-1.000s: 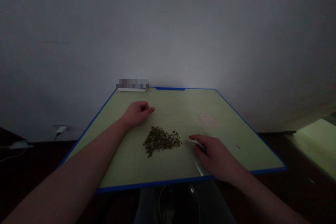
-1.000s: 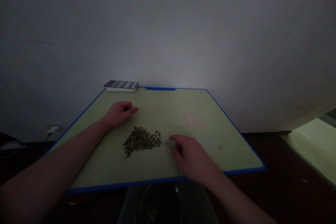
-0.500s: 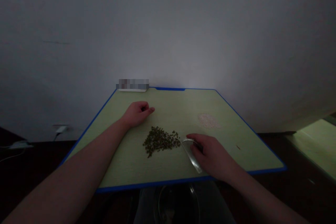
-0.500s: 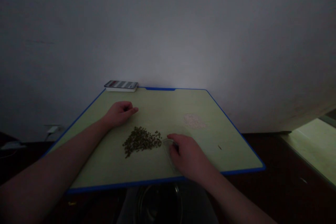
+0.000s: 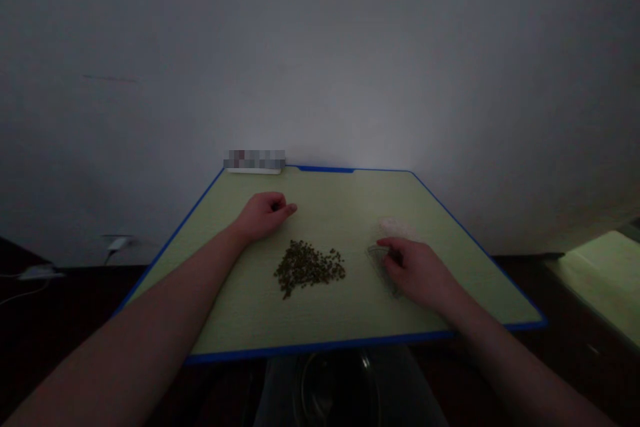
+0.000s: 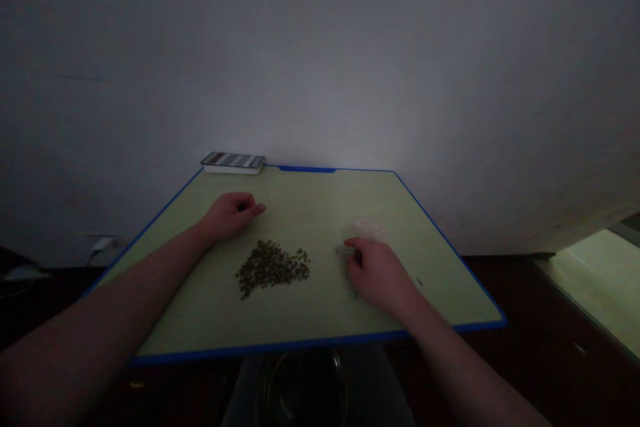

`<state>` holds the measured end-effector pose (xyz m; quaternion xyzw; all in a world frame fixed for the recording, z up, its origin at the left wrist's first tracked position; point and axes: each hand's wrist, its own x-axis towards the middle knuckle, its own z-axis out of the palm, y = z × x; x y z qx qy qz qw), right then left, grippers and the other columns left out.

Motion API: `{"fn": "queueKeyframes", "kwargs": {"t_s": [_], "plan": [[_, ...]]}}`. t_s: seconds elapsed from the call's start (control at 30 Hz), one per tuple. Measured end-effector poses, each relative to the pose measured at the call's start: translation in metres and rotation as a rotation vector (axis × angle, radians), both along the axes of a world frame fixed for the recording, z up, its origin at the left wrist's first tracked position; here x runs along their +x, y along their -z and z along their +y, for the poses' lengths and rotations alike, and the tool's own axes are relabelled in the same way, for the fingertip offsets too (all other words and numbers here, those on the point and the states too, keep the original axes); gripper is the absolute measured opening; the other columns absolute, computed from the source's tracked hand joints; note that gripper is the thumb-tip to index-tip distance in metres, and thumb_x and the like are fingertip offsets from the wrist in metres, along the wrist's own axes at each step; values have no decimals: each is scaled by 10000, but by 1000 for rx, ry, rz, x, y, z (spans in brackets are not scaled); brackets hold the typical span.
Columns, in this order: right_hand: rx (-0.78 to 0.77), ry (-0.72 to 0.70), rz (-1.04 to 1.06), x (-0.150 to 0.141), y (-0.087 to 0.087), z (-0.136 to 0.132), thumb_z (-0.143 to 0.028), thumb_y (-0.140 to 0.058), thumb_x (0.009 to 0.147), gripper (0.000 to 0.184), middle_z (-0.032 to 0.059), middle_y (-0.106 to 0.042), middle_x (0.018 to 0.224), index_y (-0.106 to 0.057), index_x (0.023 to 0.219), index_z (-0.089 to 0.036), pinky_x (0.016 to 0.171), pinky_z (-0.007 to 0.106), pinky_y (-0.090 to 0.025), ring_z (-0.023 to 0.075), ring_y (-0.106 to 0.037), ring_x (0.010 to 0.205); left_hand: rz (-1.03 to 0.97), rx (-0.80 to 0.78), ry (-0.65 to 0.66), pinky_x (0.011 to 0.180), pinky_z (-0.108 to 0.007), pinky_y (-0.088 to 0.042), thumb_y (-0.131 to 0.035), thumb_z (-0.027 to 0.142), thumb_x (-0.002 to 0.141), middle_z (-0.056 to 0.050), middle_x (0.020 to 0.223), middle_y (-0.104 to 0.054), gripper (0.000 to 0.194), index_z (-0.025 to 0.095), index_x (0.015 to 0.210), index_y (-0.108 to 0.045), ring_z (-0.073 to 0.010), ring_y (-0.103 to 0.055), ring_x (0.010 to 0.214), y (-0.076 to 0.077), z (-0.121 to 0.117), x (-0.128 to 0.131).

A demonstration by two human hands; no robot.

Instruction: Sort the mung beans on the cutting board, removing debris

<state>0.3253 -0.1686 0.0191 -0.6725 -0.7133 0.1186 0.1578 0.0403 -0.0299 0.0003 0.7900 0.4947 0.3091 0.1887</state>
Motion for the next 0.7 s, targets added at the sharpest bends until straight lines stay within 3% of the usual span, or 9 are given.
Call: {"fn": "queueKeyframes", "kwargs": {"t_s": [0.1,0.2,0.33,0.43,0.6,0.7], "plan": [[14,27,-35,19,-2,11,-212,-447,784,379,62,-664,706,-627,1101,-106,560,271,-393,160,-572,574,2,2,-1,486,-232,-239,-490,523,738,51,481,-345,417,166,529,-433,-77,-324,487,0,0,0],[26,-32,24,23,-8,15,-225,-455,787,357,60,-674,774,-624,1086,-129,579,272,-407,162,-581,609,8,19,1,486,-232,-242,-489,519,739,49,481,-351,416,166,526,-431,-78,-331,490,0,0,-1],[-29,-212,75,4,-18,3,-214,-473,778,329,32,-668,782,-626,1067,-185,579,269,-405,157,-574,626,17,26,-5,486,-232,-244,-485,517,743,49,485,-361,412,164,534,-443,-77,-333,487,0,0,-1],[-98,-266,92,-13,-18,-7,-175,-470,769,345,20,-663,719,-623,1078,-183,585,259,-406,148,-575,611,22,24,-10,481,-231,-242,-481,522,748,51,481,-350,419,164,533,-440,-76,-327,480,-1,-1,0],[-26,-242,66,-28,-10,-8,-175,-460,778,350,75,-690,938,-635,1082,-172,718,285,-434,180,-616,791,28,35,-5,479,-230,-240,-487,515,745,50,477,-356,416,165,526,-434,-76,-333,477,0,0,0],[-8,-215,35,-33,-9,-5,-191,-455,786,357,80,-693,956,-635,1094,-163,727,286,-435,182,-621,794,23,29,-10,481,-231,-242,-488,511,744,50,478,-354,411,166,527,-436,-77,-334,479,-1,0,0]]}}
